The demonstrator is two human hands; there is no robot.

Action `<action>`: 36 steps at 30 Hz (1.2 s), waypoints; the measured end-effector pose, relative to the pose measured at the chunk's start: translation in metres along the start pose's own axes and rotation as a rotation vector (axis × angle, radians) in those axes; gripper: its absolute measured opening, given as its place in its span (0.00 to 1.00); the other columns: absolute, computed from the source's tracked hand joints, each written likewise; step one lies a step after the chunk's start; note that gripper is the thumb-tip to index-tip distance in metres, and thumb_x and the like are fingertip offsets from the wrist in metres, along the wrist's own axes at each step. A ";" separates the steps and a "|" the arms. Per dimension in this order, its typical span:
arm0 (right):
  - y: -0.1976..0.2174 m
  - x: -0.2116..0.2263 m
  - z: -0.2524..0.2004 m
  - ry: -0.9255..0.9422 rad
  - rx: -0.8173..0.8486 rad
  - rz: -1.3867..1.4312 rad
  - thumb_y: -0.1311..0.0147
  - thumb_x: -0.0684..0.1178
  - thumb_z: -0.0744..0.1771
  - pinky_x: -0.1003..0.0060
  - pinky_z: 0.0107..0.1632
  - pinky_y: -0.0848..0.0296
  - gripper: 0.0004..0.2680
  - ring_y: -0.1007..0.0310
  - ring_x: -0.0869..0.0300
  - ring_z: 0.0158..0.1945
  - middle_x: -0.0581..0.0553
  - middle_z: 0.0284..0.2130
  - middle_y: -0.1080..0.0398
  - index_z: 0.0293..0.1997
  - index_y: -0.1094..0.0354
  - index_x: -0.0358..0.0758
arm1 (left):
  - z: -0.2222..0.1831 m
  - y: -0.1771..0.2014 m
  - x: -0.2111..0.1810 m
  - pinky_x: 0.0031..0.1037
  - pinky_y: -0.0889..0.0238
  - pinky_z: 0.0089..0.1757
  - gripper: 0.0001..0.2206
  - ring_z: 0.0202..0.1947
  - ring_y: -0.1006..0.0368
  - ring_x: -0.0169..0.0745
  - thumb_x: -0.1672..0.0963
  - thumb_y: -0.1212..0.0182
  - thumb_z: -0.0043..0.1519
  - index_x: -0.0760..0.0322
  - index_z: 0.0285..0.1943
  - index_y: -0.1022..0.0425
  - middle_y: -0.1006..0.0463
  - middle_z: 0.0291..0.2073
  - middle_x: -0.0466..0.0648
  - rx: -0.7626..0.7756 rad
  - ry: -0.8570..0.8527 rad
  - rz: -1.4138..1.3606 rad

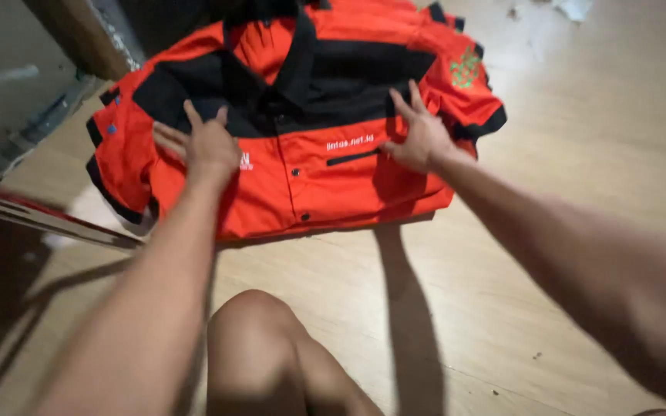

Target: A person buttons a red and black short-sleeved uniform shirt while sitting on the floor.

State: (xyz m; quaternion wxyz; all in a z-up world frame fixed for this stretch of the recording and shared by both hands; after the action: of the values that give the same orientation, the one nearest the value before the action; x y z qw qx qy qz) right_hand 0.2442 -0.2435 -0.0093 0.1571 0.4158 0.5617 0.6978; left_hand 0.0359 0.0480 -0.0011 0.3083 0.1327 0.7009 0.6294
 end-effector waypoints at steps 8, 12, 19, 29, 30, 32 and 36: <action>-0.043 -0.033 -0.105 0.061 -0.226 0.086 0.39 0.46 0.61 0.32 0.63 0.33 0.32 0.44 0.18 0.64 0.31 0.76 0.61 0.76 0.45 0.47 | -0.150 -0.068 -0.082 0.66 0.68 0.66 0.36 0.76 0.60 0.73 0.56 0.39 0.62 0.58 0.81 0.49 0.51 0.76 0.66 -0.196 -0.281 -0.145; -0.095 -0.086 -0.193 -0.091 0.009 0.068 0.38 0.46 0.61 0.36 0.65 0.32 0.28 0.38 0.21 0.63 0.26 0.75 0.60 0.70 0.39 0.40 | -0.258 -0.156 -0.127 0.68 0.73 0.66 0.40 0.67 0.35 0.67 0.62 0.51 0.63 0.52 0.83 0.69 0.29 0.62 0.67 0.493 -0.365 -0.237; -0.003 -0.185 -0.383 -0.698 -0.030 -0.022 0.42 0.62 0.65 0.17 0.65 0.54 0.18 0.39 0.43 0.71 0.45 0.77 0.58 0.62 0.32 0.67 | -0.435 -0.234 -0.288 0.49 0.29 0.49 0.10 0.46 0.19 0.53 0.50 0.50 0.63 0.40 0.48 0.22 0.17 0.37 0.45 0.686 -0.805 -0.302; 0.167 -0.321 -0.702 -1.343 -0.534 -0.484 0.41 0.64 0.62 0.18 0.66 0.59 0.20 0.53 0.35 0.77 0.41 0.77 0.50 0.61 0.30 0.66 | -0.751 -0.296 -0.514 0.38 0.32 0.53 0.15 0.55 0.31 0.53 0.57 0.37 0.61 0.60 0.58 0.20 0.30 0.49 0.56 0.518 -1.267 -0.831; 0.175 -0.333 -0.725 -1.403 -0.523 -0.529 0.39 0.65 0.61 0.20 0.67 0.59 0.25 0.59 0.32 0.78 0.39 0.79 0.54 0.66 0.32 0.65 | -0.775 -0.299 -0.509 0.30 0.34 0.49 0.20 0.50 0.36 0.46 0.56 0.30 0.58 0.70 0.58 0.21 0.38 0.44 0.55 0.208 -1.161 -1.101; 0.186 -0.357 -0.771 -1.441 -0.584 -0.496 0.37 0.66 0.58 0.18 0.65 0.66 0.28 0.66 0.25 0.76 0.32 0.78 0.56 0.66 0.33 0.59 | -0.803 -0.278 -0.525 0.35 0.41 0.57 0.29 0.57 0.38 0.59 0.51 0.33 0.57 0.67 0.67 0.32 0.37 0.53 0.65 0.608 -1.242 -0.868; 0.205 -0.373 -0.863 -1.749 -0.727 -0.310 0.38 0.72 0.54 0.14 0.63 0.77 0.43 0.79 0.18 0.73 0.19 0.75 0.74 0.77 0.51 0.53 | -0.859 -0.250 -0.492 0.36 0.22 0.26 0.33 0.47 0.22 0.50 0.49 0.29 0.53 0.58 0.65 0.40 0.28 0.61 0.50 1.484 -0.562 -0.616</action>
State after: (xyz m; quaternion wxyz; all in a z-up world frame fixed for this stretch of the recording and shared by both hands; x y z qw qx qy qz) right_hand -0.1328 -1.1290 0.0079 0.7307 0.6361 0.0436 0.2438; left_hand -0.0472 -0.9652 -0.0963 0.4617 0.2551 0.8341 -0.1617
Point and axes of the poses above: each hand's wrist, its own z-axis towards the middle knuckle, its own y-axis out of the back of the hand, x = y × z, the point moved 6 cm from there along z, towards the middle knuckle
